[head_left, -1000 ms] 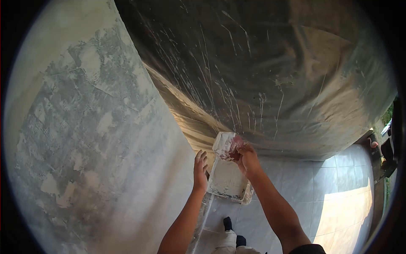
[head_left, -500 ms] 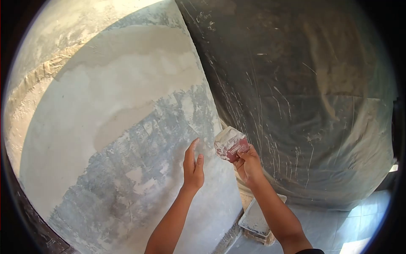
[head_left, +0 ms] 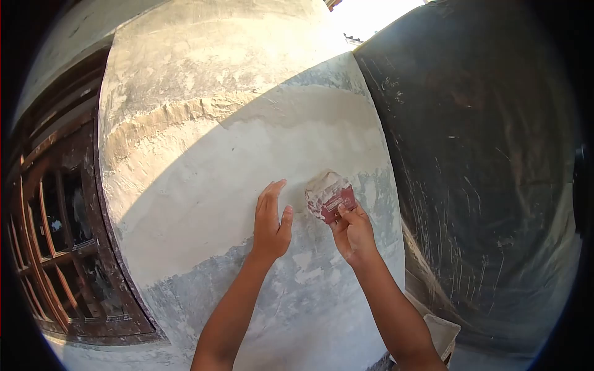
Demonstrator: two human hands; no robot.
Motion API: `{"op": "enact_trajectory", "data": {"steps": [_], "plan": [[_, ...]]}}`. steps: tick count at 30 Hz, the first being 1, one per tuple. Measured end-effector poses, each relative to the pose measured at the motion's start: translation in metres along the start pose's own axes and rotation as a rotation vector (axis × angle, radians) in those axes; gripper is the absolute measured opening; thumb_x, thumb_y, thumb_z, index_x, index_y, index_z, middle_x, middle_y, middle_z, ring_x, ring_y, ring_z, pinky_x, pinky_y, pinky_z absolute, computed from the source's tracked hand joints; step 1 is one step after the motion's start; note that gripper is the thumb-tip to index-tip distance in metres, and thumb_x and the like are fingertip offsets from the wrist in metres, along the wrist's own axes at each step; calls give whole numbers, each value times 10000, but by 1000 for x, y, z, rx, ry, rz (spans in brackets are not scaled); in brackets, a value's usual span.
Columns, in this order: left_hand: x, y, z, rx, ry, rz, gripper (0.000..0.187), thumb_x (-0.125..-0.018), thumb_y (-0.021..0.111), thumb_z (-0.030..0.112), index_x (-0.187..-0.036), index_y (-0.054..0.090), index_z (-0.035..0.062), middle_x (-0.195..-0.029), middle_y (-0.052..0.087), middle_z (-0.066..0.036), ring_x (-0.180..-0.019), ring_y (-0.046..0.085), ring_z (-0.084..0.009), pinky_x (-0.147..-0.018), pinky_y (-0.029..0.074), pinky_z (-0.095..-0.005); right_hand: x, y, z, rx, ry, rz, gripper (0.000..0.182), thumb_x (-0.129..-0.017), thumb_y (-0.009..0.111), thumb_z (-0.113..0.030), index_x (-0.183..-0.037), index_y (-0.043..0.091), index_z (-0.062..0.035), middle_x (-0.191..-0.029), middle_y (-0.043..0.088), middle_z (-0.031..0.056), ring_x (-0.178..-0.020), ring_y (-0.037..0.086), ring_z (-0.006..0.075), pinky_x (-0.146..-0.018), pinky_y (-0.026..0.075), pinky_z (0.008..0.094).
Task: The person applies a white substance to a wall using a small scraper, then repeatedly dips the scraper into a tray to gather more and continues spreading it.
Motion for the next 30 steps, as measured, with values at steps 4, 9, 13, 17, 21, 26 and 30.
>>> {"op": "enact_trajectory", "data": {"steps": [4,9,13,17,21,26,30], "plan": [[-12,-77,-8,-165,42,8,457,-888,474,109,-1329,427,-4,-1318,491,-198,-1277,405,-399,-1071,310,-468,-4,63,36,-53,43,-80,339,-940,418,38,-1279,423,51,-1242,529,130,-1167,531,216,-1055,412,383],[-25,-178,-19,-408,84,11,477,-861,506,115,-1320,433,6,-1313,491,-199,-1277,402,-402,-1064,313,-480,-7,130,83,-71,77,-160,299,-948,400,32,-1244,447,38,-1223,543,133,-1153,542,218,-1046,422,382],[-31,-254,-41,-720,184,57,486,-846,530,172,-1296,451,7,-1316,484,-208,-1290,389,-401,-1074,290,-479,-4,192,107,1,-7,-250,305,-956,399,23,-1253,461,55,-1208,560,135,-1119,562,221,-1029,430,367],[-40,-307,-59,-942,175,91,526,-838,551,206,-1305,435,-8,-1357,446,-214,-1328,346,-393,-1086,264,-489,-13,243,128,258,-156,-299,332,-960,399,17,-1280,480,60,-1181,590,120,-1064,590,207,-995,447,334],[-42,-320,-62,-959,211,126,585,-833,577,233,-1333,391,-6,-1396,401,-209,-1356,307,-387,-1093,246,-500,0,299,123,948,-451,-426,441,-887,432,65,-1328,460,59,-1273,551,231,-1145,562,331,-994,406,339],[-33,-327,-66,-896,224,156,591,-821,604,257,-1324,391,31,-1380,417,-197,-1340,329,-398,-1083,255,-504,0,329,173,1237,-1125,-528,568,-783,471,60,-1349,438,52,-1372,465,244,-1348,348,406,-1120,278,473],[-32,-330,-68,-861,227,187,565,-813,605,227,-1301,399,29,-1350,449,-183,-1334,344,-404,-1081,262,-501,-4,338,208,1562,-1213,-490,519,-861,470,-61,-1368,423,43,-1427,418,213,-1367,317,418,-1126,264,493]]}}
Point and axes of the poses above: each hand's wrist, its own x-axis away from the middle knuckle, its own y-axis out of the palm, z = x × y, the point moved 6 cm from there along -x, towards the middle knuckle
